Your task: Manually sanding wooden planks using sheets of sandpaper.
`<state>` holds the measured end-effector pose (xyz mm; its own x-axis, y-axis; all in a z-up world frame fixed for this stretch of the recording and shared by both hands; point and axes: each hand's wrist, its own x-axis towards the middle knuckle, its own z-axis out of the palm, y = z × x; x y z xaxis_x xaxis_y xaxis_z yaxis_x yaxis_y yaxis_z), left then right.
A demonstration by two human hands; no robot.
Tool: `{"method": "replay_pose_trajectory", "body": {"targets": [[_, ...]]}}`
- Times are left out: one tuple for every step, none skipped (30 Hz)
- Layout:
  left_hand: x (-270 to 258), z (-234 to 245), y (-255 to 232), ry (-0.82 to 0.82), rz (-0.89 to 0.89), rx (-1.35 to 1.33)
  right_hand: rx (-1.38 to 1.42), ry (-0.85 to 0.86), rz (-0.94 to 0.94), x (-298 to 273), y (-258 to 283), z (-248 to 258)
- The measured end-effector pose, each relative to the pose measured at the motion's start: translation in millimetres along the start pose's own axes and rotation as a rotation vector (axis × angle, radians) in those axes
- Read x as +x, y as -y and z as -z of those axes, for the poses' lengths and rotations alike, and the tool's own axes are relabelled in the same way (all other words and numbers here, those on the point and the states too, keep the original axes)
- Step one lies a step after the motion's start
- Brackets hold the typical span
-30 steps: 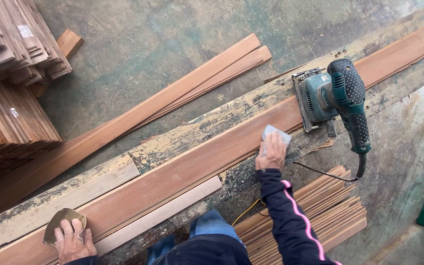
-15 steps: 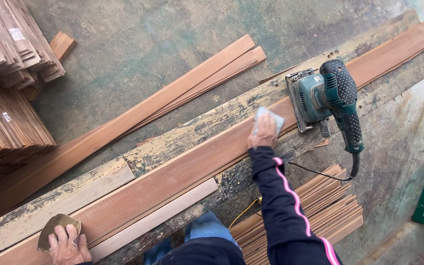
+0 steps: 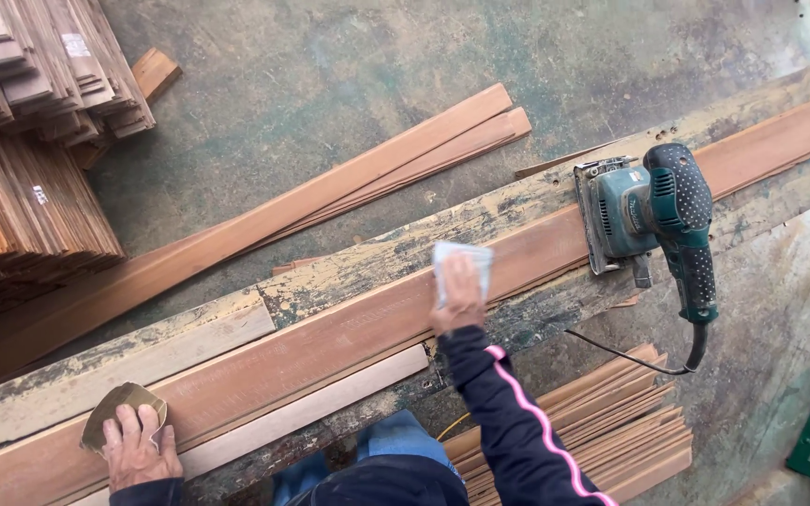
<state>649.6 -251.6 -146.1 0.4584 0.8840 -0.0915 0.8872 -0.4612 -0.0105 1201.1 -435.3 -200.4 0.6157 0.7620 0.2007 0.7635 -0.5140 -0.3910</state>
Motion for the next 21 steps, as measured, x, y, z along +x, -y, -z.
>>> {"method": "replay_pose_trajectory", "body": {"targets": [[-2.1, 0.9, -6.0, 0.007, 0.014, 0.003, 0.005, 0.012, 0.009, -6.4, 33.7, 20.6], [-2.1, 5.7, -6.8, -0.001, 0.001, -0.005, 0.120, 0.166, 0.155, -14.1, 71.3, 39.9], [-1.7, 11.0, -6.7, -0.009, -0.012, -0.012, 0.236, 0.319, 0.301, -21.2, 109.3, 60.2], [1.0, 11.4, -10.5, -0.010, 0.008, 0.000, 0.252, 0.326, 0.316, -20.4, 80.3, 63.4], [4.0, 12.2, -11.9, -0.025, -0.012, -0.030, 0.170, 0.243, 0.275, -19.0, 53.3, 65.3], [0.1, 15.4, -10.7, -0.037, -0.021, -0.055, 0.096, 0.167, 0.239, -18.5, 28.7, 65.5], [0.6, 18.8, -13.4, -0.033, 0.009, -0.038, 0.119, 0.182, 0.259, -6.8, -5.7, 72.1], [1.4, 19.3, -15.7, -0.021, 0.015, -0.065, -0.021, 0.096, 0.178, 2.8, -39.6, 81.9], [3.1, 19.5, -16.4, -0.010, 0.022, -0.092, -0.159, 0.009, 0.098, 11.3, -71.1, 94.3], [3.5, 19.9, -17.3, -0.010, 0.052, -0.084, -0.142, 0.020, 0.122, 10.2, -74.9, 84.5], [4.4, 20.2, -17.0, -0.017, 0.039, -0.089, -0.153, -0.011, 0.025, 9.6, -77.9, 74.1], [2.7, 18.2, -18.3, -0.022, 0.030, -0.098, -0.167, -0.038, -0.068, 9.2, -82.3, 64.9], [0.8, 18.1, -20.4, -0.019, 0.064, -0.094, -0.155, -0.022, -0.040, 2.8, -45.5, 49.1], [2.6, 18.8, -20.4, -0.027, 0.052, -0.103, -0.089, -0.024, 0.033, -6.5, -7.8, 33.7], [4.6, 19.3, -20.8, -0.035, 0.040, -0.112, -0.023, -0.026, 0.106, -17.4, 28.9, 19.6], [2.3, 18.6, -21.3, -0.032, 0.064, -0.107, -0.012, -0.013, 0.123, -30.7, 91.8, 8.1], [-0.1, 18.1, -22.2, -0.029, 0.066, -0.113, 0.145, 0.203, 0.294, -48.2, 157.7, 5.0], [2.5, 17.2, -23.5, -0.033, 0.062, -0.121, 0.298, 0.413, 0.461, -66.1, 224.1, 10.1], [0.2, 17.4, -19.4, -0.035, 0.080, -0.118, 0.304, 0.420, 0.477, -72.5, 243.3, 11.4], [-1.8, 18.7, -12.5, -0.042, 0.065, -0.129, 0.314, 0.534, 0.602, -79.8, 264.7, 11.9], [-3.0, 20.0, -4.9, -0.048, 0.051, -0.139, 0.322, 0.647, 0.727, -86.7, 286.7, 12.4]]}}
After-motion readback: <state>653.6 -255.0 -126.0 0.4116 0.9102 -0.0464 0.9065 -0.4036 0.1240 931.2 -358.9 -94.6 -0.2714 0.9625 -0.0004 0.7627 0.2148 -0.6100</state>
